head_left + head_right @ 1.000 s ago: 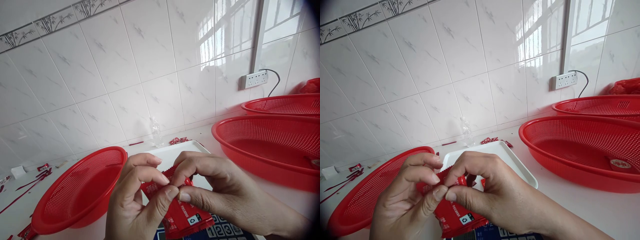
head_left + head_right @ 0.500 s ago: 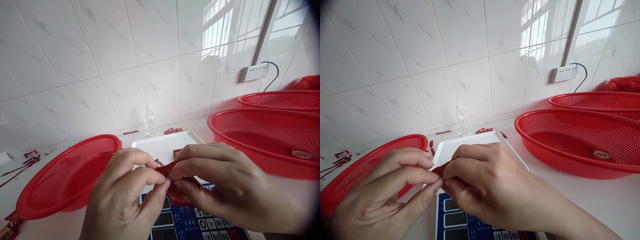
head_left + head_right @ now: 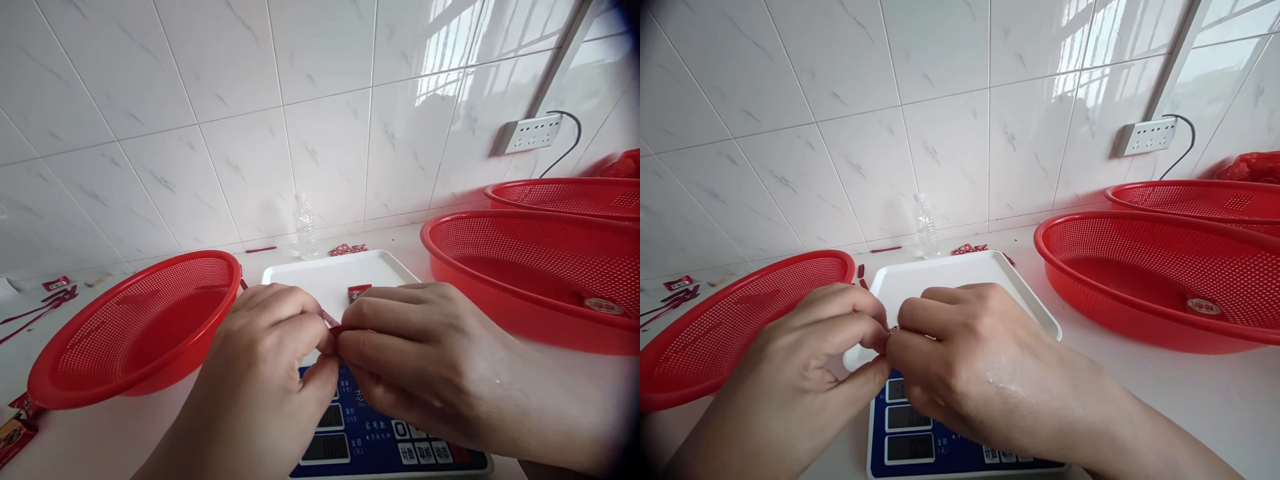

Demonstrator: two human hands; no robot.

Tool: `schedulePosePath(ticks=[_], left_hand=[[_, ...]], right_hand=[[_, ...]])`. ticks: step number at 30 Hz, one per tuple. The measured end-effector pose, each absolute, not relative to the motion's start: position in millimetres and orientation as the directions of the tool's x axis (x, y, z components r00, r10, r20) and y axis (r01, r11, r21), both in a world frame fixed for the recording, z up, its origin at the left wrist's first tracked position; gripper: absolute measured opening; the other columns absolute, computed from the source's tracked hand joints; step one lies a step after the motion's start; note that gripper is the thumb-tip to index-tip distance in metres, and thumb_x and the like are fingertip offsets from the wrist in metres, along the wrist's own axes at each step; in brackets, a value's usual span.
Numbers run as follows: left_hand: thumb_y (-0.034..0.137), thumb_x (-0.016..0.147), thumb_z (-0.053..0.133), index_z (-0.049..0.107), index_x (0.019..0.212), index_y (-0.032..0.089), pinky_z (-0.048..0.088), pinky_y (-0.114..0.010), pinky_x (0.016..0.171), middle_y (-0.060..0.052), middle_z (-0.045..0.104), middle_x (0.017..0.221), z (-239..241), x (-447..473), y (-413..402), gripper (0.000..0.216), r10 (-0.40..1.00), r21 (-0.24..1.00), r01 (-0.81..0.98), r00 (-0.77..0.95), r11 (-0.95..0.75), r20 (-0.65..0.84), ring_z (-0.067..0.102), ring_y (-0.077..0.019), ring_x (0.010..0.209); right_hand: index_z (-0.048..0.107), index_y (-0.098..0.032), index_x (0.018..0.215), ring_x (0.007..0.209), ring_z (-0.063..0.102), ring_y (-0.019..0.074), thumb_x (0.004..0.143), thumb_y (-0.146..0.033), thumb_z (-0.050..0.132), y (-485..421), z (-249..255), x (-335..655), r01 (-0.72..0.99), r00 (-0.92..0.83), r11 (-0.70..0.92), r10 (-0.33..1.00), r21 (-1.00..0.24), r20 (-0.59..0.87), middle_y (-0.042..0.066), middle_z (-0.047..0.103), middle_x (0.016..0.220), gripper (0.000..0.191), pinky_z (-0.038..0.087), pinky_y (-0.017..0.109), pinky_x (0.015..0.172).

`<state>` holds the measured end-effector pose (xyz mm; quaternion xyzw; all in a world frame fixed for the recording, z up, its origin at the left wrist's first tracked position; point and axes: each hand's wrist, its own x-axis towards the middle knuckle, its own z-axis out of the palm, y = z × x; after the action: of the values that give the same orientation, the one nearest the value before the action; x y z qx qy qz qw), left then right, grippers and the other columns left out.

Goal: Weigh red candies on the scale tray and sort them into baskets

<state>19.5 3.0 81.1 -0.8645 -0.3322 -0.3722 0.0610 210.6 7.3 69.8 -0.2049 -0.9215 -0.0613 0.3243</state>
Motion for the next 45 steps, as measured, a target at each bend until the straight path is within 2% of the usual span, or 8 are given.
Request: schedulePosePath(ticks=[4,13,17,22,31,34,38,45], left_hand=[[0.001,0.064,0.059,0.054,0.055,0.019,0.044,-0.027,0.057,0.004,0.063,0.063,82.3,21.3,6.5,0.021,0.555,0.177,0.612,0.508,-0.771,0.659,0.061,-0.0148,0.063],[0.004,0.070,0.071,0.065,0.066,0.021,0.051,-0.024,0.062,0.004,0.069,0.074,85.4,14.0,3.5,0.019,0.526,0.217,0.552,0.497,-0.805,0.690,0.064,-0.0132,0.070],[0.010,0.073,0.077,0.066,0.068,0.024,0.052,-0.022,0.060,0.005,0.068,0.074,86.1,7.9,4.6,0.019,0.550,0.302,0.480,0.546,-0.824,0.633,0.065,-0.0124,0.070],[0.016,0.076,0.079,0.065,0.068,0.025,0.054,-0.022,0.060,0.004,0.066,0.072,87.4,4.7,6.2,0.018,0.560,0.333,0.463,0.546,-0.822,0.623,0.064,-0.0129,0.069],[0.017,0.080,0.076,0.067,0.073,0.026,0.056,-0.021,0.066,0.003,0.068,0.081,86.7,-0.3,6.4,0.014,0.543,0.320,0.446,0.588,-0.836,0.599,0.067,-0.0133,0.078],[0.011,0.077,0.075,0.066,0.073,0.026,0.056,-0.020,0.063,0.003,0.068,0.080,86.0,-2.0,5.7,0.018,0.534,0.310,0.443,0.593,-0.841,0.603,0.066,-0.0129,0.077],[0.005,0.073,0.074,0.066,0.073,0.026,0.054,-0.022,0.060,0.003,0.067,0.078,86.4,-1.6,5.8,0.022,0.527,0.280,0.459,0.606,-0.843,0.595,0.066,-0.0142,0.075],[0.014,0.077,0.078,0.059,0.065,0.020,0.054,-0.024,0.057,0.003,0.064,0.068,86.5,9.6,1.4,0.023,0.510,0.350,0.372,0.588,-0.860,0.628,0.064,-0.0141,0.066]], right_hand=[[0.060,-0.016,0.073,0.063,0.042,0.0145,0.091,-0.010,0.046,9.0,69.8,209.3,0.424,-0.713,0.906,0.339,-0.008,0.614,0.001,0.054,0.071,0.023,0.030,0.030,0.054],[0.064,-0.015,0.075,0.060,0.039,0.0114,0.082,-0.003,0.051,12.4,69.4,209.1,0.379,-0.614,0.923,0.302,-0.063,0.730,0.000,0.052,0.070,0.019,0.031,0.026,0.053],[0.060,-0.017,0.076,0.059,0.044,0.0099,0.082,-0.004,0.050,14.5,71.5,211.7,0.350,-0.574,0.927,0.323,-0.131,0.753,0.000,0.055,0.071,0.018,0.035,0.024,0.051],[0.057,-0.019,0.077,0.061,0.052,0.0092,0.083,-0.002,0.050,15.6,75.0,215.5,0.295,-0.508,0.924,0.367,-0.242,0.779,-0.002,0.055,0.069,0.019,0.041,0.021,0.051],[0.068,-0.012,0.086,0.065,0.057,0.0062,0.080,0.003,0.051,11.8,75.7,214.8,0.167,-0.585,0.907,0.407,-0.387,0.702,0.001,0.060,0.079,0.024,0.047,0.016,0.057],[0.068,-0.012,0.082,0.064,0.056,0.0079,0.084,-0.004,0.056,11.4,76.6,213.1,0.147,-0.615,0.889,0.426,-0.434,0.663,0.001,0.061,0.075,0.015,0.047,0.018,0.056],[0.068,-0.013,0.083,0.067,0.058,0.0093,0.089,-0.015,0.066,12.8,76.0,211.7,0.133,-0.657,0.837,0.475,-0.530,0.586,0.003,0.063,0.080,0.007,0.050,0.020,0.060],[0.069,-0.013,0.077,0.069,0.059,0.0101,0.085,-0.006,0.061,15.1,72.5,213.0,0.042,-0.694,0.742,0.503,-0.669,0.515,0.003,0.063,0.079,0.012,0.049,0.020,0.061]])
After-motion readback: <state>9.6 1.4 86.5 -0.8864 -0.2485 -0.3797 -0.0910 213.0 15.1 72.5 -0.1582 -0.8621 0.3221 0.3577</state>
